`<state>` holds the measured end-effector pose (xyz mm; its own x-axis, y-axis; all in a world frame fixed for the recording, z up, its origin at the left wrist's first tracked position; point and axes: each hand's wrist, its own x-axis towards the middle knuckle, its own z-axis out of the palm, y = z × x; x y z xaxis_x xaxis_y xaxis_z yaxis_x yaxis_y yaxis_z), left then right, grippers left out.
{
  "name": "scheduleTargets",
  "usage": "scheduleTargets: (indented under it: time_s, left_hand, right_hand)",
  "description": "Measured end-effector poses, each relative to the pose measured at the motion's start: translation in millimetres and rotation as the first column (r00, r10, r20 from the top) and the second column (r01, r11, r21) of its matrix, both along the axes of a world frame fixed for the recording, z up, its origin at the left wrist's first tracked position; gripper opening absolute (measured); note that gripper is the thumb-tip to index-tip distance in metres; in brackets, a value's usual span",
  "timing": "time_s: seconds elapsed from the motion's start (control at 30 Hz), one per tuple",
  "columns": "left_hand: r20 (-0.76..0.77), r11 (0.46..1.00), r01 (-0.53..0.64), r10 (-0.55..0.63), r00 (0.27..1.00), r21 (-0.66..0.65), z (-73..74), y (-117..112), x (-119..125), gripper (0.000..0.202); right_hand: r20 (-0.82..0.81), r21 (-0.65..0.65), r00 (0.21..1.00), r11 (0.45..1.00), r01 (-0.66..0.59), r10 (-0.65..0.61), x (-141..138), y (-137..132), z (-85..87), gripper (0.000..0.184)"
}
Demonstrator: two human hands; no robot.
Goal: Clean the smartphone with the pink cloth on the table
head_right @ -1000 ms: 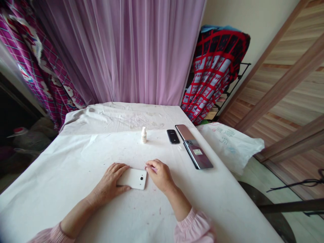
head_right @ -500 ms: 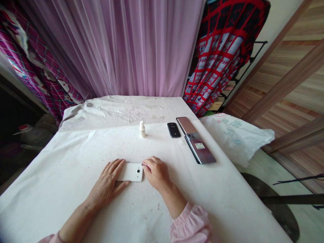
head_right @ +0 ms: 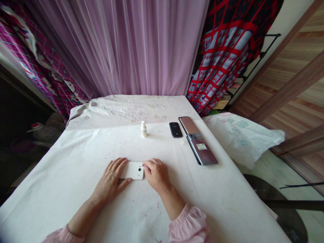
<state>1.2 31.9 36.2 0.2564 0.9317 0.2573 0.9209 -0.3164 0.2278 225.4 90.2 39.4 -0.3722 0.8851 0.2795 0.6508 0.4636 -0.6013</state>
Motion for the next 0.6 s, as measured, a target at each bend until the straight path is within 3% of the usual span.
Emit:
scheduleTargets:
  time_s: [0.6]
  left_hand:
    - [-0.018,1.000,0.015,-0.015,1.000,0.008,-2.7,-1,-2,0.063]
  right_hand:
    - [-0.005,-0.022,0.999,0.999,0.050,-0.050,0,-38,4.5,0.019]
